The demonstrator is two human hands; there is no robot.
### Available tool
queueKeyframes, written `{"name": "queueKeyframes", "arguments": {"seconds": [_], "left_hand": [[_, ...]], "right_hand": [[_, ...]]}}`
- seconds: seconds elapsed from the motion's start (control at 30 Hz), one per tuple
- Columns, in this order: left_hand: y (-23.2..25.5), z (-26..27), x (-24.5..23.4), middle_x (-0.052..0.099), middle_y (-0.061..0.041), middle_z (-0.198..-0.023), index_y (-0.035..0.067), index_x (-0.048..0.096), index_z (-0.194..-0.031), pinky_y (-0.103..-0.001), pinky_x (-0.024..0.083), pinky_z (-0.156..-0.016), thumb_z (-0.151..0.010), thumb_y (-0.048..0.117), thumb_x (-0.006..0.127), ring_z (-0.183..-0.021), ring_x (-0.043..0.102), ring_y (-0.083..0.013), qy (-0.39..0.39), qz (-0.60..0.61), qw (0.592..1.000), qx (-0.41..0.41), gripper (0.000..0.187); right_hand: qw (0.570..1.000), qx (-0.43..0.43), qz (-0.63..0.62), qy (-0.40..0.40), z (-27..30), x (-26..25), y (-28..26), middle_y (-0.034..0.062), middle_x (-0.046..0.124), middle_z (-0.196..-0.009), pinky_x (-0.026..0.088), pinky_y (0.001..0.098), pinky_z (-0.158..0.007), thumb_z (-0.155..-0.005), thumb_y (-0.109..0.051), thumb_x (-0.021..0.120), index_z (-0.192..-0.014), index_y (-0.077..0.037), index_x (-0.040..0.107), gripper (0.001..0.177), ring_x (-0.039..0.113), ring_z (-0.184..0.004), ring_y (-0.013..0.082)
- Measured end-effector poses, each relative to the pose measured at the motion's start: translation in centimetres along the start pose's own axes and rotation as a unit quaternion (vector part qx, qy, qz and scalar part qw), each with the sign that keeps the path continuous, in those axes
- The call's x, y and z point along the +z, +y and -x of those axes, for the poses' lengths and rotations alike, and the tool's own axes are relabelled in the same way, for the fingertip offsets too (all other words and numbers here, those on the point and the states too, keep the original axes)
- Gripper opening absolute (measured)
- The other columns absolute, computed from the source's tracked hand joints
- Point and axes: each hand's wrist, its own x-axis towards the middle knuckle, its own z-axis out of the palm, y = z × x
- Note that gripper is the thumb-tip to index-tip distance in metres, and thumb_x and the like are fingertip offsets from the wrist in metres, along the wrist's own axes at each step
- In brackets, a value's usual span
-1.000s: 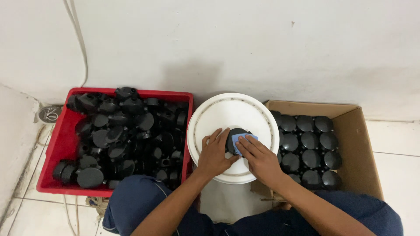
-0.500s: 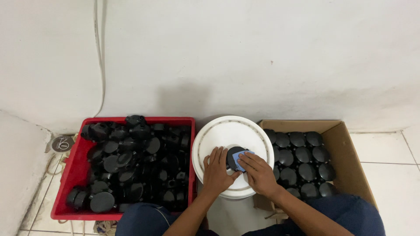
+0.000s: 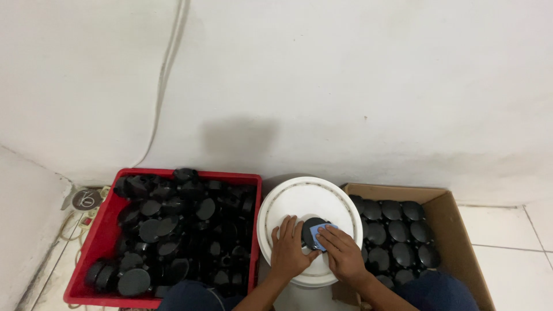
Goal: Cleaning black plastic caps with a cloth and sorting them into a box
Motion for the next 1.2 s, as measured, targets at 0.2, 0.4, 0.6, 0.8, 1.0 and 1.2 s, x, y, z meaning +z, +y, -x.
{"name": "queueKeyframes", "arguments": {"seconds": [0.2,0.4,0.6,0.8,1.0,1.2], "left_hand": [[0.5,0.0,-0.1,0.039,-0.015,-0.150,0.006,0.045,-0.137,-0.059,0.020,-0.107,-0.075,0.066,0.072,-0.143,0.025,-0.0331,-0.054,-0.021,0.997,-0.041,0.091],[0.4,-0.2,0.1,0.040,-0.014,-0.150,0.008,0.047,-0.136,-0.059,0.020,-0.107,-0.073,0.067,0.074,-0.144,0.026,-0.0312,-0.050,-0.028,0.997,-0.044,0.091],[0.4,0.0,0.1,0.048,-0.015,-0.143,0.007,0.052,-0.131,-0.055,0.025,-0.103,-0.074,0.068,0.071,-0.141,0.033,-0.0326,0.030,-0.076,0.997,0.006,0.086],[-0.3,0.4,1.2,0.045,-0.012,-0.147,0.011,0.050,-0.134,-0.056,0.025,-0.104,-0.077,0.075,0.067,-0.142,0.030,-0.0310,0.003,-0.058,0.998,-0.012,0.088],[0.3,0.2,0.5,0.041,-0.011,-0.150,0.011,0.045,-0.138,-0.057,0.022,-0.107,-0.076,0.066,0.073,-0.144,0.026,-0.0295,-0.046,-0.050,0.997,-0.041,0.087],[0.1,0.1,0.6,0.040,-0.015,-0.150,0.007,0.047,-0.137,-0.055,0.023,-0.109,-0.077,0.066,0.072,-0.143,0.027,-0.0319,-0.044,-0.027,0.998,-0.035,0.088]], "right_hand": [[1.000,0.024,0.012,0.001,1.1,0.6,0.6,0.0071,0.063,-0.132,0.048,0.0452,-0.102,-0.094,-0.005,0.052,-0.127,-0.010,0.063,0.036,0.058,-0.125,0.0300],[0.999,0.020,0.025,-0.008,1.3,0.9,1.0,0.0062,0.062,-0.134,0.048,0.0449,-0.101,-0.092,-0.003,0.051,-0.126,-0.009,0.063,0.037,0.057,-0.126,0.0291],[0.999,0.030,0.042,-0.003,1.0,0.8,0.7,0.0038,0.064,-0.132,0.047,0.0403,-0.100,-0.091,-0.002,0.047,-0.125,-0.012,0.064,0.039,0.059,-0.124,0.0280],[0.998,0.026,0.053,0.031,1.3,1.1,0.3,0.0047,0.065,-0.130,0.050,0.0426,-0.096,-0.096,-0.005,0.042,-0.124,-0.011,0.066,0.037,0.061,-0.121,0.0292],[0.996,0.048,0.052,0.045,1.9,1.9,0.1,0.0050,0.065,-0.129,0.052,0.0419,-0.094,-0.092,0.000,0.052,-0.123,-0.011,0.067,0.036,0.061,-0.122,0.0284],[0.996,0.064,0.026,0.048,1.6,1.6,-0.3,0.0053,0.065,-0.131,0.049,0.0402,-0.097,-0.094,0.002,0.044,-0.122,-0.010,0.067,0.038,0.059,-0.124,0.0284]]}}
